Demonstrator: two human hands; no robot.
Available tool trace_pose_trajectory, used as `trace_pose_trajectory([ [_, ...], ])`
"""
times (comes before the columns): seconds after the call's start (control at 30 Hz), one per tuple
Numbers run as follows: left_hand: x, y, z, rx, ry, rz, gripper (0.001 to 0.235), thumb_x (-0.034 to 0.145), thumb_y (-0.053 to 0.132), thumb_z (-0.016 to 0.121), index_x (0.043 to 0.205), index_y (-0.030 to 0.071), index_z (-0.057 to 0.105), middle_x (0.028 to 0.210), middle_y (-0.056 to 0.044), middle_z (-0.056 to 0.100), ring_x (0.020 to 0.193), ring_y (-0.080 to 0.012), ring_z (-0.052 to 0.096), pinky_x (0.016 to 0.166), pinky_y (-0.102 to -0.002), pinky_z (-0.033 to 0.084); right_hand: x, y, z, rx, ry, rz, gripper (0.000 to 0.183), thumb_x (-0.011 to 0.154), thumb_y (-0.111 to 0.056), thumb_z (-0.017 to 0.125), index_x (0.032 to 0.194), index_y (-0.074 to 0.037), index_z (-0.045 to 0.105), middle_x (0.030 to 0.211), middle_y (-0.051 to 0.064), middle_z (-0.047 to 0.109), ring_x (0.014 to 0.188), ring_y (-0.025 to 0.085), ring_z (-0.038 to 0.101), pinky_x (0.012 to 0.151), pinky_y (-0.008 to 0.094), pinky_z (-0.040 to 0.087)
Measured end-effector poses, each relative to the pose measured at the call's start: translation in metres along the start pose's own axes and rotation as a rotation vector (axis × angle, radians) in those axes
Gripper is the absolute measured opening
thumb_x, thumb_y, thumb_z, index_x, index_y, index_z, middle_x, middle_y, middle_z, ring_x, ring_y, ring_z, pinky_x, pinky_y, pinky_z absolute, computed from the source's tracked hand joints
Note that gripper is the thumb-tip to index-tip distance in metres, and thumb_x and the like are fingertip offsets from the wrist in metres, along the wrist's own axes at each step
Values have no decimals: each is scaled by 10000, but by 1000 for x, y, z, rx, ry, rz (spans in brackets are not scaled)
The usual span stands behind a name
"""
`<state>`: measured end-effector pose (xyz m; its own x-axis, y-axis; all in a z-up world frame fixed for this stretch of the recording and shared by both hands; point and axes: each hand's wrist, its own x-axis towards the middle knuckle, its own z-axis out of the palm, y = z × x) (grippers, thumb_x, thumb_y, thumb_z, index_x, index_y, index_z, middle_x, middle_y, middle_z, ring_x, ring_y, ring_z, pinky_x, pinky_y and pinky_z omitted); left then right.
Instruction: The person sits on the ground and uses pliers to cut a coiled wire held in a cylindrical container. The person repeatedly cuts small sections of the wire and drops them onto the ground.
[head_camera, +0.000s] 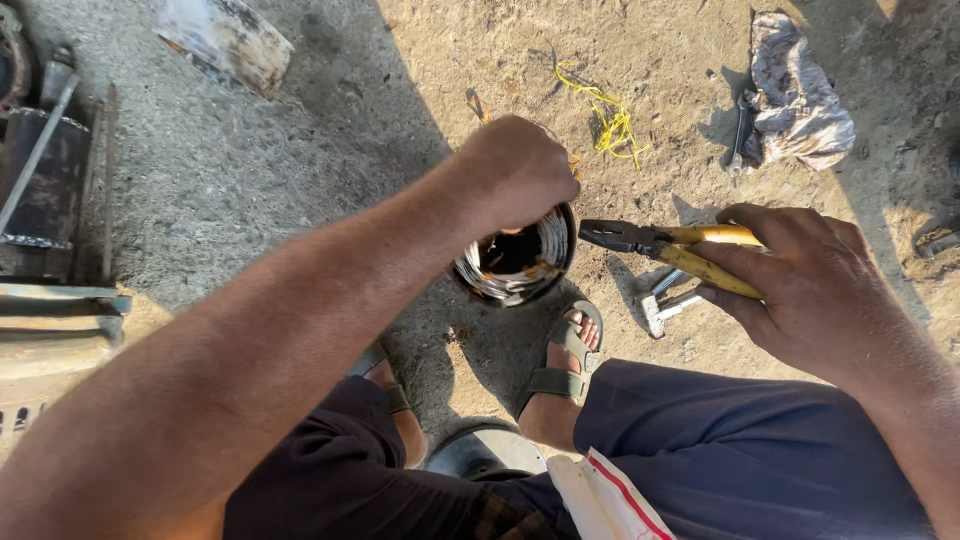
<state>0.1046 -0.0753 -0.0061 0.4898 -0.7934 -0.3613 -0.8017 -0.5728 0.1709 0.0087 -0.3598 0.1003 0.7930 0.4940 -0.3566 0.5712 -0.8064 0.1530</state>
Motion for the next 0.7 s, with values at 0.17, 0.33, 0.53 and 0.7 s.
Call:
trace_pose_trajectory([
  [0.17,-25,-37,14,-19,76,-177,319,845,169,844,1137,128,721,1027,-118,748,873,-209,743,728,-371,649,-5,-14,-8,-158,73,-68,511,805,-457,722,1292,-305,696,1389,42,587,1298,246,563,1117,475,409],
  [0.33,-33,-31,22,-177,264,-297,407,835,150,836,1220,145,702,1027,-105,748,950,-210,723,813,-394,627,-7,-33,-21,-409,49,-77,557,791,-453,728,1326,-300,690,1441,45,565,1301,219,530,1118,483,357],
  [0.53,-49,-27,24,-368,312,-311,528,841,332,836,1298,144,649,1157,-125,722,1056,-268,679,885,-431,584,-11,-56,-39,-558,-4,-77,444,908,-302,671,1347,-364,661,1494,92,527,1361,263,478,1116,572,301],
  [0.7,-72,-22,21,-631,213,-381,561,960,448,688,1452,223,540,1238,-126,695,1017,-273,699,902,-447,579,-8,-76,-62,-671,14,-74,460,925,-291,653,1383,-344,645,1519,136,522,1369,289,479,1117,599,296],
])
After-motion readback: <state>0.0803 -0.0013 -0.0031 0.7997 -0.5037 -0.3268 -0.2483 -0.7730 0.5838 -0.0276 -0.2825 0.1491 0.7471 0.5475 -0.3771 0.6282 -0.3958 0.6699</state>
